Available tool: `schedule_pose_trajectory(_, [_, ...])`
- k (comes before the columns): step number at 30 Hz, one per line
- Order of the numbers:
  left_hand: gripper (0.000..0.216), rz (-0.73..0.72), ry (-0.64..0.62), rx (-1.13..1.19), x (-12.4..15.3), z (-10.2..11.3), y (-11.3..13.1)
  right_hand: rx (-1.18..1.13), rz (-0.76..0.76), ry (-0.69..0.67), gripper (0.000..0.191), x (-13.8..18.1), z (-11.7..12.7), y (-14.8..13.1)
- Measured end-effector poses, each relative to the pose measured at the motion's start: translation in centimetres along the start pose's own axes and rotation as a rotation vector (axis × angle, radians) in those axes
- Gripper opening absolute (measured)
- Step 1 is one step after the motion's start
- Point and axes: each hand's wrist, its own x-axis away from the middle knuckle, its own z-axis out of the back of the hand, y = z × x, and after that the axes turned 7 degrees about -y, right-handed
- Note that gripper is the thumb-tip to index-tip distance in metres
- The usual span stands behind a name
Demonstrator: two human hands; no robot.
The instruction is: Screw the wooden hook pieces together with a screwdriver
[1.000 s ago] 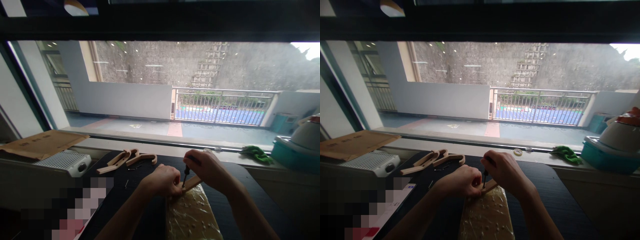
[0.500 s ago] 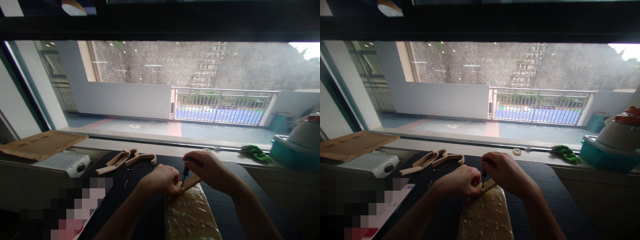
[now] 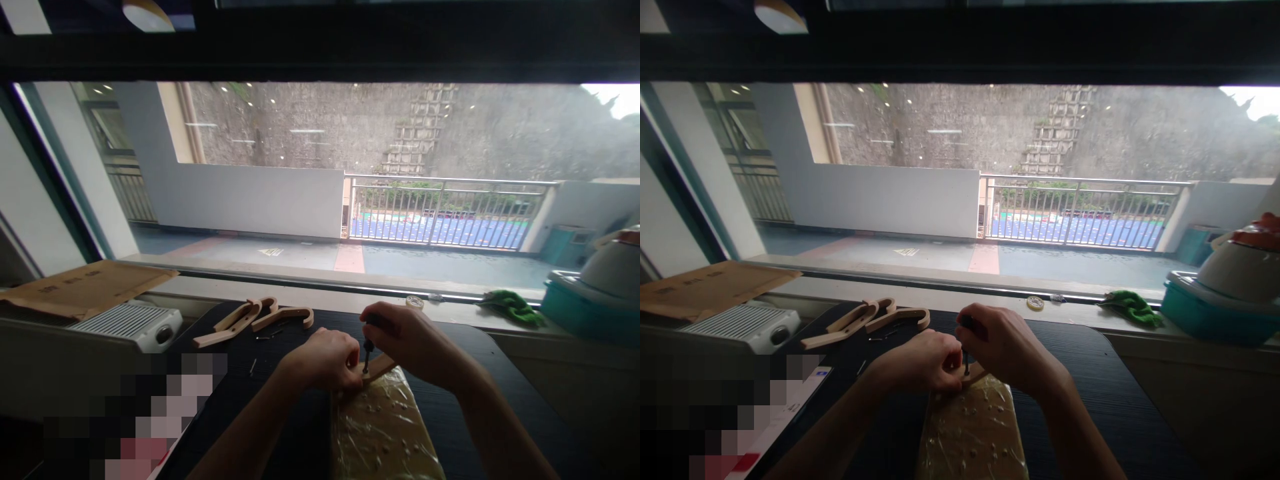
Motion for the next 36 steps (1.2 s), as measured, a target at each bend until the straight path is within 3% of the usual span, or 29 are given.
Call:
schedule_pose_trajectory(4, [0.015, -0.003, 0.003, 0.0, 0.08, 0.05, 0.01, -0.005, -0.001, -0.035, 0.018, -0.16, -0.12, 0.37])
schedule_pose_trajectory(12, [0.017, -0.011, 0.014, 0.005, 0.17, -0.03, -0.09, 0.064, -0.02, 0.034, 0.022, -0.71, -0.54, 0.15])
schedule_pose_trajectory(17, [0.017, -0.015, 0.014, 0.005, 0.04, -0.13, -0.17, 0.046, -0.01, 0.057, 0.014, -0.6, -0.5, 0.08])
schedule_pose_trajectory(26, [0.015, -0.004, 0.017, -0.003, 0.06, -0.09, -0.11, 0.028, -0.012, -0.002, 0.014, -0.22, -0.11, 0.71])
schedule_pose_trajectory(36, [0.016, -0.015, 0.035, 0.01, -0.02, -0.24, -0.27, 0.12, -0.043, 0.079, 0.018, -0.78, -0.72, -0.06])
